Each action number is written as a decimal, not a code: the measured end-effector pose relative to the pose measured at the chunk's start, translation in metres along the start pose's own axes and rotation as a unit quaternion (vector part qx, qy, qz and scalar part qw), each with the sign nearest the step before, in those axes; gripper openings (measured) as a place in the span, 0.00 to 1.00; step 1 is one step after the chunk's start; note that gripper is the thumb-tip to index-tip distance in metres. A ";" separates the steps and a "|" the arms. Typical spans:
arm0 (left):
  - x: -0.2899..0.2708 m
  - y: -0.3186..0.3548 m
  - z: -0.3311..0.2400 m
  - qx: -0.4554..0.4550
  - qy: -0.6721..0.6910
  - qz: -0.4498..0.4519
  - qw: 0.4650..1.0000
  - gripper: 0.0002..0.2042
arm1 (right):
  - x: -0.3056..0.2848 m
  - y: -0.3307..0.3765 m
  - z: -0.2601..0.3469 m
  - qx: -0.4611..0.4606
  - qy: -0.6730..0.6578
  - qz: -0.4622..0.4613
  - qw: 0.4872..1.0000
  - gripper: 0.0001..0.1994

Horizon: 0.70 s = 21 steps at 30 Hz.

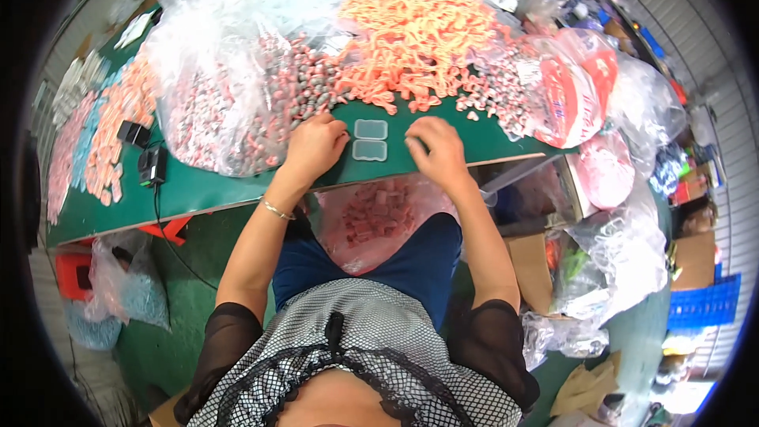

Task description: Sorting small pink plastic hair clips and components into small clear plastic boxes at a workbench.

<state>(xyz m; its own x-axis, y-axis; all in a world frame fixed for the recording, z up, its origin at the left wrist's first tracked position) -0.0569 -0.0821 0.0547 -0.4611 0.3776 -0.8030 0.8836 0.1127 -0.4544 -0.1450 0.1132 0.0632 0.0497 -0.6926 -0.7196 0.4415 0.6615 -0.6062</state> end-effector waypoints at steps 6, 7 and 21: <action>-0.001 0.000 -0.007 -0.002 0.034 -0.040 0.999 0.03 | -0.061 0.020 -0.112 0.191 0.239 -0.112 0.945 0.05; -0.001 0.001 -0.009 -0.003 0.034 -0.040 0.999 0.03 | -0.061 0.023 -0.116 0.207 0.268 -0.090 0.936 0.06; 0.003 0.011 -0.013 -0.068 0.221 -0.004 0.973 0.05 | 0.018 0.004 0.008 0.168 -0.130 0.006 0.977 0.08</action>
<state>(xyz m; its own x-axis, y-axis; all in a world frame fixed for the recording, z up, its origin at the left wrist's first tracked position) -0.0477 -0.0679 0.0522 -0.4140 0.7319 -0.5412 0.8968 0.2260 -0.3804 -0.1355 0.1008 0.0503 0.2637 -0.7633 -0.5898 0.7062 0.5693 -0.4210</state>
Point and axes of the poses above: each hand's wrist, its own y-axis away from the middle knuckle, its own x-axis out of the palm, z = x × y, the point moved 7 cm from there along -y, towards the middle knuckle, and after that the axes turned 6 degrees about y, right-handed, at the moved point
